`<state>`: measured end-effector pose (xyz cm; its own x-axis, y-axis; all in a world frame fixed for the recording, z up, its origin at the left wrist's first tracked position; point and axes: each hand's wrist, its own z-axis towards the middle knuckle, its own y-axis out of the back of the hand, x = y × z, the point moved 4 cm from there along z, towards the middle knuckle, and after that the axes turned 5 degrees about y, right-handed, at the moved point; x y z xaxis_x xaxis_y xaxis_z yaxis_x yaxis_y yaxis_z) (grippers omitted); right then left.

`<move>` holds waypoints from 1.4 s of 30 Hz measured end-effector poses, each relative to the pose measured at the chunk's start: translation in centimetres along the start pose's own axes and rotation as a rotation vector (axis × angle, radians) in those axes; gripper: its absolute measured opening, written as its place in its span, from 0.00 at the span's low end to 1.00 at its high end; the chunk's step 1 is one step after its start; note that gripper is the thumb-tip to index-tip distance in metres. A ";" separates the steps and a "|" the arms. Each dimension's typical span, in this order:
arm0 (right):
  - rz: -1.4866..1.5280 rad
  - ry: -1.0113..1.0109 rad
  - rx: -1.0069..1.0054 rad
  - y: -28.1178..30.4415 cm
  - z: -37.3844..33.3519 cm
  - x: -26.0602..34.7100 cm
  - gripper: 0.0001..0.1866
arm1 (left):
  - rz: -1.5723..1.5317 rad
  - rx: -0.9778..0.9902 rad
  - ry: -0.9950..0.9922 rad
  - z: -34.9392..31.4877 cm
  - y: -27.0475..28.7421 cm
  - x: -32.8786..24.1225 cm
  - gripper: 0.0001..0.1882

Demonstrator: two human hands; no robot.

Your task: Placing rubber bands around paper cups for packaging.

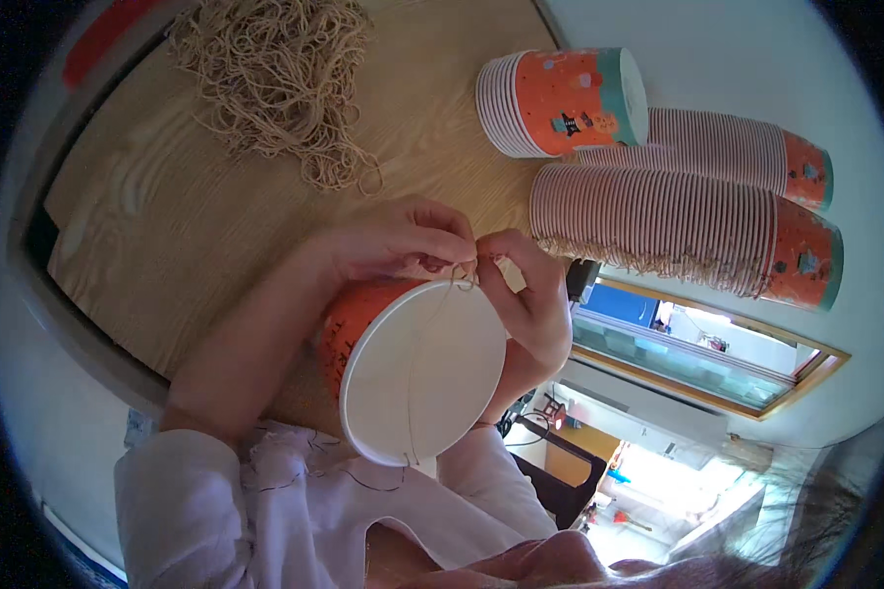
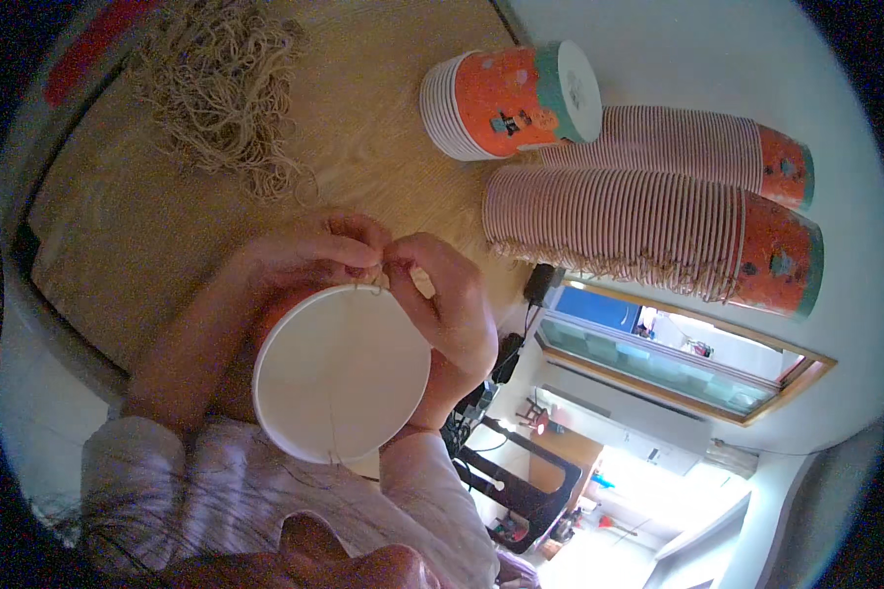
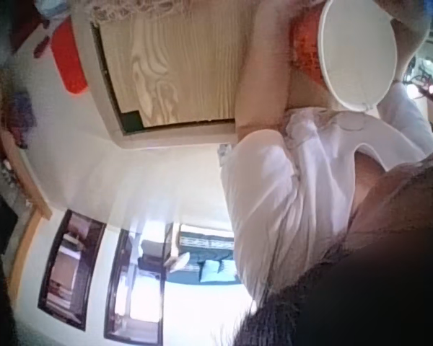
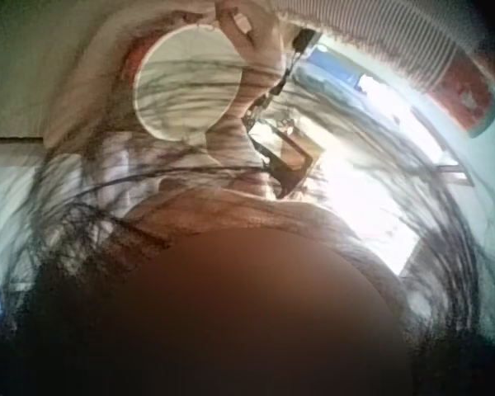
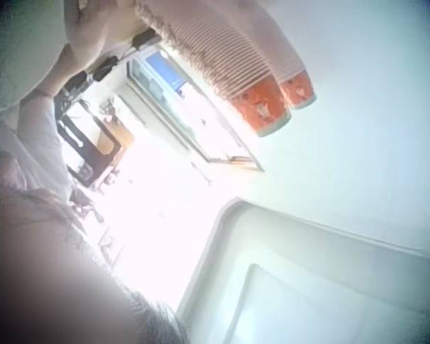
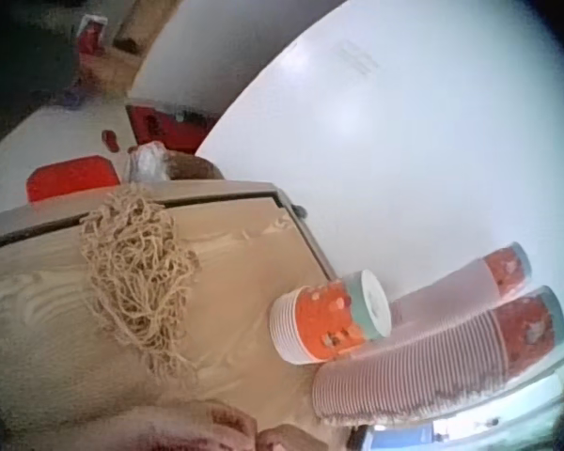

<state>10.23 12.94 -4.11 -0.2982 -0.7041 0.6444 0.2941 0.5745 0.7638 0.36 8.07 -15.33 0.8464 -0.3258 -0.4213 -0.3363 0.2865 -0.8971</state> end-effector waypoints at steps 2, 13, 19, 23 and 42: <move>0.018 0.025 -0.036 0.0 0.1 0.1 0.08 | 0.127 -0.011 -0.062 0.1 0.0 0.0 0.09; 0.075 -0.028 0.134 -0.3 0.7 -1.1 0.09 | 0.249 0.049 -0.205 0.0 1.2 -1.0 0.09; -0.014 -0.082 0.071 0.8 -0.3 -0.4 0.08 | 0.171 0.075 -0.155 0.0 1.1 -0.9 0.10; -0.113 -0.118 -0.035 1.5 -1.3 0.3 0.09 | 0.439 -0.050 -0.133 0.3 1.2 -1.3 0.11; -0.199 -0.095 -0.042 0.7 -0.3 1.8 0.08 | 0.540 -0.067 -0.215 0.8 1.1 -1.3 0.04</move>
<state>10.21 11.97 -2.41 -0.4380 -0.7580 0.4833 0.2576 0.4093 0.8753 -0.76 9.50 -15.64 0.6101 0.0423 -0.7912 -0.7629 0.3010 -0.5722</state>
